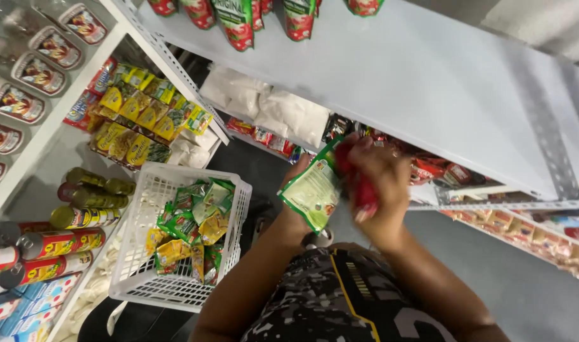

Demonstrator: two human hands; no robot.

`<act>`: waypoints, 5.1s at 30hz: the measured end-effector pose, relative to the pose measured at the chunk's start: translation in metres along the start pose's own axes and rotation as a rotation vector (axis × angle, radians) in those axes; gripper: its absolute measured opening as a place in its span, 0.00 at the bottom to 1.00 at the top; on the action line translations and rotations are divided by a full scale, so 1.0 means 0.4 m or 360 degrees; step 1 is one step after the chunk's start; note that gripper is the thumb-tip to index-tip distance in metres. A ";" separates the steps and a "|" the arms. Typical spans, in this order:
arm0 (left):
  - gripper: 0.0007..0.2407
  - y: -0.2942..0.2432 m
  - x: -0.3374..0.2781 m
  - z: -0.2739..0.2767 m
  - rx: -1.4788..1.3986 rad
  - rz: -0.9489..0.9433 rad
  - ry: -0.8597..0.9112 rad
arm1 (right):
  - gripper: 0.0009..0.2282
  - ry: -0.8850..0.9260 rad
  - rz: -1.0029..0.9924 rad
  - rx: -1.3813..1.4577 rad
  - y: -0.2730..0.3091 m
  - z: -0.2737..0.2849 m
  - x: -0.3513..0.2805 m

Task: Wiping down tomato sauce pouches with a rag and organizing them on grocery store shelves.

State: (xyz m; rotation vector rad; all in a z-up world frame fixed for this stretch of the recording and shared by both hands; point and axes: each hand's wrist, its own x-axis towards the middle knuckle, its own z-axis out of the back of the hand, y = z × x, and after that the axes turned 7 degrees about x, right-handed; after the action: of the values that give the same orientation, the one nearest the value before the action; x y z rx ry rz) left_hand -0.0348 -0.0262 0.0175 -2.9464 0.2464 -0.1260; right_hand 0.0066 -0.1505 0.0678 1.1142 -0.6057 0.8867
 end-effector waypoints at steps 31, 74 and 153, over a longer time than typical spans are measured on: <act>0.25 -0.035 -0.062 0.079 0.0226 -0.0383 -0.0521 | 0.37 0.0568 -0.0405 0.0048 -0.072 -0.123 -0.129; 0.25 -0.044 0.012 0.137 -0.0069 -0.0381 -0.0167 | 0.29 0.0437 -0.0255 -0.0036 -0.111 -0.129 -0.194; 0.22 -0.021 -0.111 0.149 -0.0596 -0.0238 -0.1046 | 0.17 0.0496 -0.2012 0.1124 0.020 -0.050 0.106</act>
State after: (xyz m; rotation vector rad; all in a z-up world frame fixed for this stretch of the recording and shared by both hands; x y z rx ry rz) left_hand -0.0712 -0.0003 -0.0423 -3.1490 -0.0557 0.9461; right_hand 0.0220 -0.1179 0.0986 1.6044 0.7272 0.0984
